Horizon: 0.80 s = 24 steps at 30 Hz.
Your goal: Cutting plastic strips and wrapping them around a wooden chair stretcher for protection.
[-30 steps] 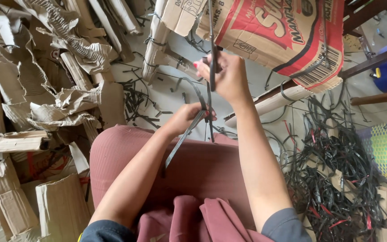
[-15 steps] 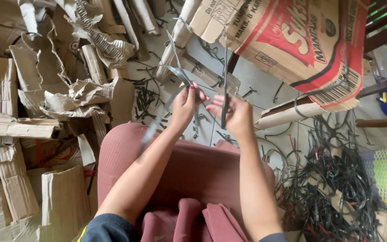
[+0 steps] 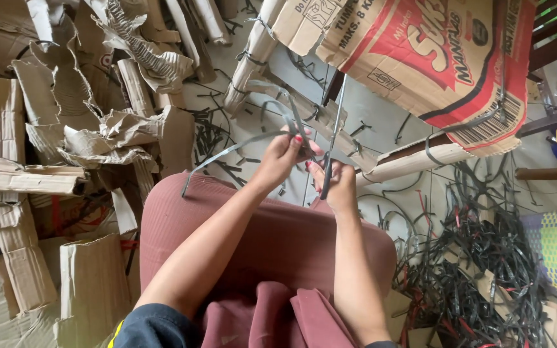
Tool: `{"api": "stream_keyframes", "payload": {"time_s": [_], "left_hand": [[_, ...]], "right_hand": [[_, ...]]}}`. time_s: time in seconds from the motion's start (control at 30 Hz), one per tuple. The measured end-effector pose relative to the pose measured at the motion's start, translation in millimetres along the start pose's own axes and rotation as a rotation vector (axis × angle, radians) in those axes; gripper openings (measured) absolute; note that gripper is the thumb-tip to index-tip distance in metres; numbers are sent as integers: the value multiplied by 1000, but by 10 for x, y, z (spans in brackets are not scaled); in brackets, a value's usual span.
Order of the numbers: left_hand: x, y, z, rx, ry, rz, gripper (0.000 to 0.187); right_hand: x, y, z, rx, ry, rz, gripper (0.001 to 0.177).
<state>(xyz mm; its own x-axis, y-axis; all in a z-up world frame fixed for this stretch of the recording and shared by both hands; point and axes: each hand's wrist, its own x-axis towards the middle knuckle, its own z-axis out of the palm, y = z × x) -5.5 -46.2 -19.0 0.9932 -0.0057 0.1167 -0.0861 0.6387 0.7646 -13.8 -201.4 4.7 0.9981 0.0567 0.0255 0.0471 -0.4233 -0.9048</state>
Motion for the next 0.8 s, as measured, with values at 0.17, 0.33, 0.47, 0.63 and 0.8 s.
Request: {"api": "stream_keyframes", "payload": {"time_s": [0.17,0.33,0.47,0.63,0.8], "left_hand": [[-97,34,144,70,-111,-42,28],[-107,39,164,70,-65,-75,28],[-70,31,86,157,-37,-105,24],[-182,141,230,71,-42,-118,22],[-286,475,331,74,-40,-86,21]], "right_hand": [[-138,-403,-9,7,83,16,21],[-192,-391,-9,-150,171,-69,15],[-221,-427,71,-118,198,-176,27],[-194,-294,219,-54,268,-223,20],[-150,-7,187,-51,316,-87,16]]}}
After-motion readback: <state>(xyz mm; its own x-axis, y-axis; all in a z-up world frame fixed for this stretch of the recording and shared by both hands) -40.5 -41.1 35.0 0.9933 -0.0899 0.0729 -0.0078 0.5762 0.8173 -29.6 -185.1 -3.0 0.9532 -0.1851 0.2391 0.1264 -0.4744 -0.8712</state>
